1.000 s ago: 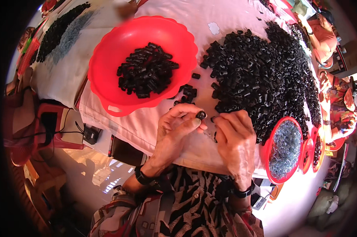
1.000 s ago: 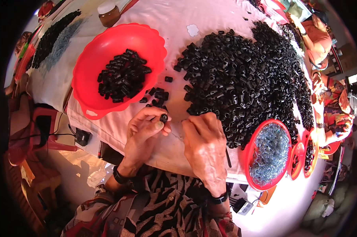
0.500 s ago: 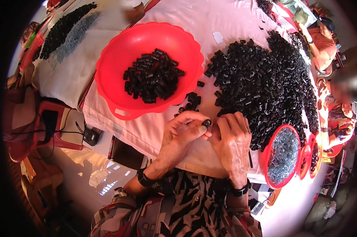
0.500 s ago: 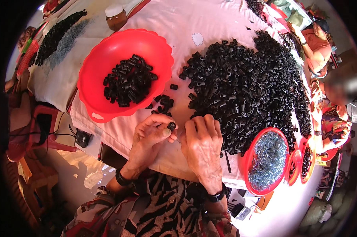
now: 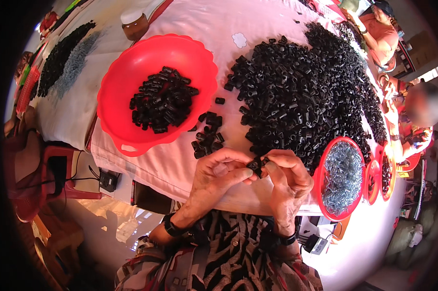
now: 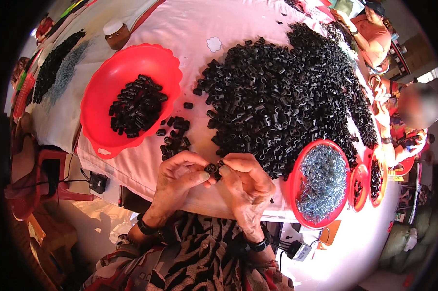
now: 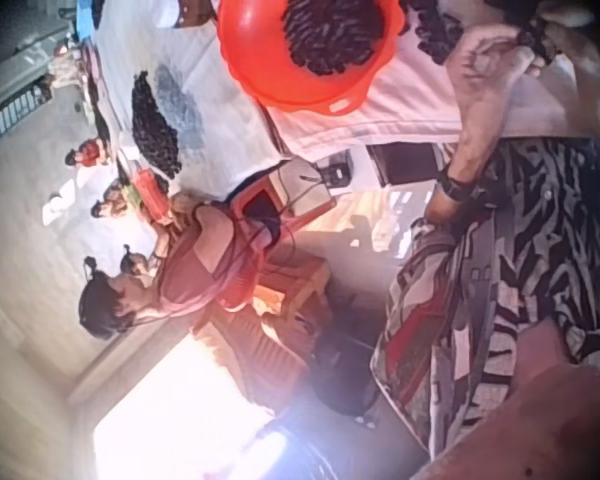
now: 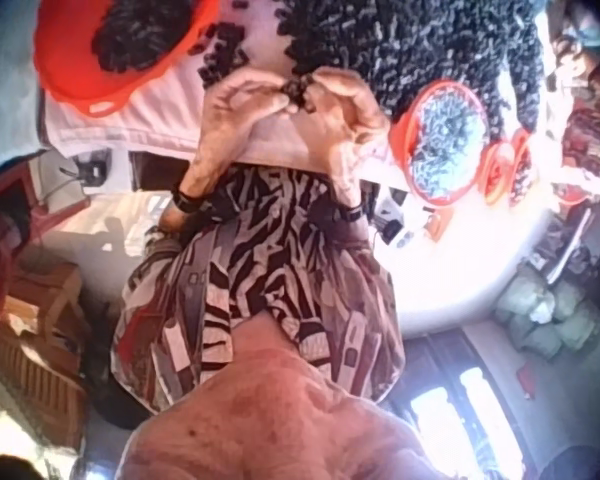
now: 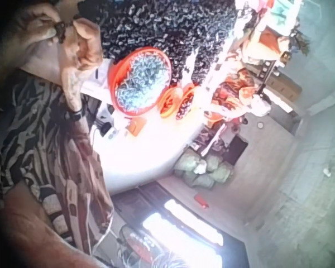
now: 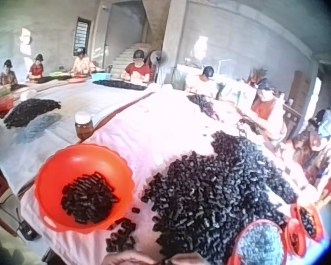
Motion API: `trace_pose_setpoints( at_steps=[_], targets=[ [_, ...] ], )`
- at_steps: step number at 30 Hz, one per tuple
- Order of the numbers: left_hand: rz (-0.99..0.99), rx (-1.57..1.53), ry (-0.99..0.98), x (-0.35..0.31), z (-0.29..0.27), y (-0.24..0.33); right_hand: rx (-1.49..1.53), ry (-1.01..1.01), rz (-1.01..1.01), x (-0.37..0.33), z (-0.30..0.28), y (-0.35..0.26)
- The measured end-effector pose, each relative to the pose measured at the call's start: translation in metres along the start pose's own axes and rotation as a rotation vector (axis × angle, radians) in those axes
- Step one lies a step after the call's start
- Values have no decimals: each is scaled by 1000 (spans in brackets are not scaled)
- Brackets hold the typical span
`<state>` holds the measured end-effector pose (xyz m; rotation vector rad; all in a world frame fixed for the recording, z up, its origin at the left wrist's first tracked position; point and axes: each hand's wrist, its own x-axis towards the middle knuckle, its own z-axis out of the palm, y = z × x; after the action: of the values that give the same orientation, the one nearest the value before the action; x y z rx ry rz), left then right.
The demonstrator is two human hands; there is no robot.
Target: Sorting small black plastic shoe components and silver eyelets from a large pile into separate trays on a work table.
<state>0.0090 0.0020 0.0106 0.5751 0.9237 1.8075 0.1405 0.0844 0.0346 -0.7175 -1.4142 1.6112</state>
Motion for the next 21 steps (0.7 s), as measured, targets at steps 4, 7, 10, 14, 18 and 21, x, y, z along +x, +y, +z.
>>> trace_pose_setpoints(
  at_steps=[4, 7, 10, 14, 18, 21],
  targets=[
    [3, 50, 4, 1, 0, -5, -49, 7, -44, -1, 2, 3],
    [-2, 64, 7, 1, 1, -6, -120, 12, -120, 0, 0, 9],
    [-5, 82, 15, 1, 0, -7, -223, 22, -196, 1, 2, 9],
    [-21, 61, 52, 0, 1, -8, -321, 49, -233, 0, 2, 12],
    [-54, 5, 39, 0, -2, -8, -339, 52, -266, 1, 3, 15],
    [-23, -23, -24, 0, -9, -12, -318, 35, -291, 1, 7, 14]
  ],
)
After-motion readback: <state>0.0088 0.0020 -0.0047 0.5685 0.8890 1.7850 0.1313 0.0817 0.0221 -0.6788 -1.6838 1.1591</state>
